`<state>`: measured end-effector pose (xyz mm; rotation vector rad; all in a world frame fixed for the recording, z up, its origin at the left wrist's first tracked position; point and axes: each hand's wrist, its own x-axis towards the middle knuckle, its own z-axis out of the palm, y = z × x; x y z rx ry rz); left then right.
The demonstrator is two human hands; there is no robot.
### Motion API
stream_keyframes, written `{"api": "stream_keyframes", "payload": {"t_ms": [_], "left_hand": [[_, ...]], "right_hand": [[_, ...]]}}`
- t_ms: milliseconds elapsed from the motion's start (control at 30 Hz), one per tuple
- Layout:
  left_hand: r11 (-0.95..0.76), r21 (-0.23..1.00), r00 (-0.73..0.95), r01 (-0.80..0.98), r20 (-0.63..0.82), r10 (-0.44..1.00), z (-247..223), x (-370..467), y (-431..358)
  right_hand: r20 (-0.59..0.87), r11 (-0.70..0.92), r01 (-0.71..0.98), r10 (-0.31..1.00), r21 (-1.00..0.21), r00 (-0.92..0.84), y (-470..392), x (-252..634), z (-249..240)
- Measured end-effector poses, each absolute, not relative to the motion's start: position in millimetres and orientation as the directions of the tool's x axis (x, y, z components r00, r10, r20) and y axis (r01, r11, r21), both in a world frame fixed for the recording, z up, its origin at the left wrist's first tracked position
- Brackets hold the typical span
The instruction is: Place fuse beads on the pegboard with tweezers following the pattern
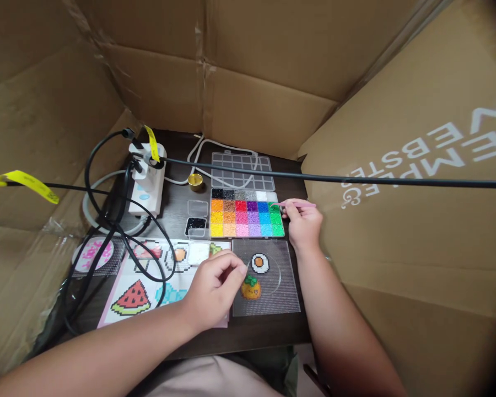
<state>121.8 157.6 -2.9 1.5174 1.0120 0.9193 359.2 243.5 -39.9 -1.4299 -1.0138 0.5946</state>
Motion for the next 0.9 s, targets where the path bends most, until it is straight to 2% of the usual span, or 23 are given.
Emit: {"api": "stream_keyframes", "payload": {"t_ms": [900], "left_hand": [[-0.002, 0.987, 0.372, 0.159, -0.058, 0.927, -3.6, 121.4, 156.3]], "right_hand": [[0.161, 0.100, 0.141, 0.826, -0.985, 0.541, 247.2, 359.7, -40.3]]}}
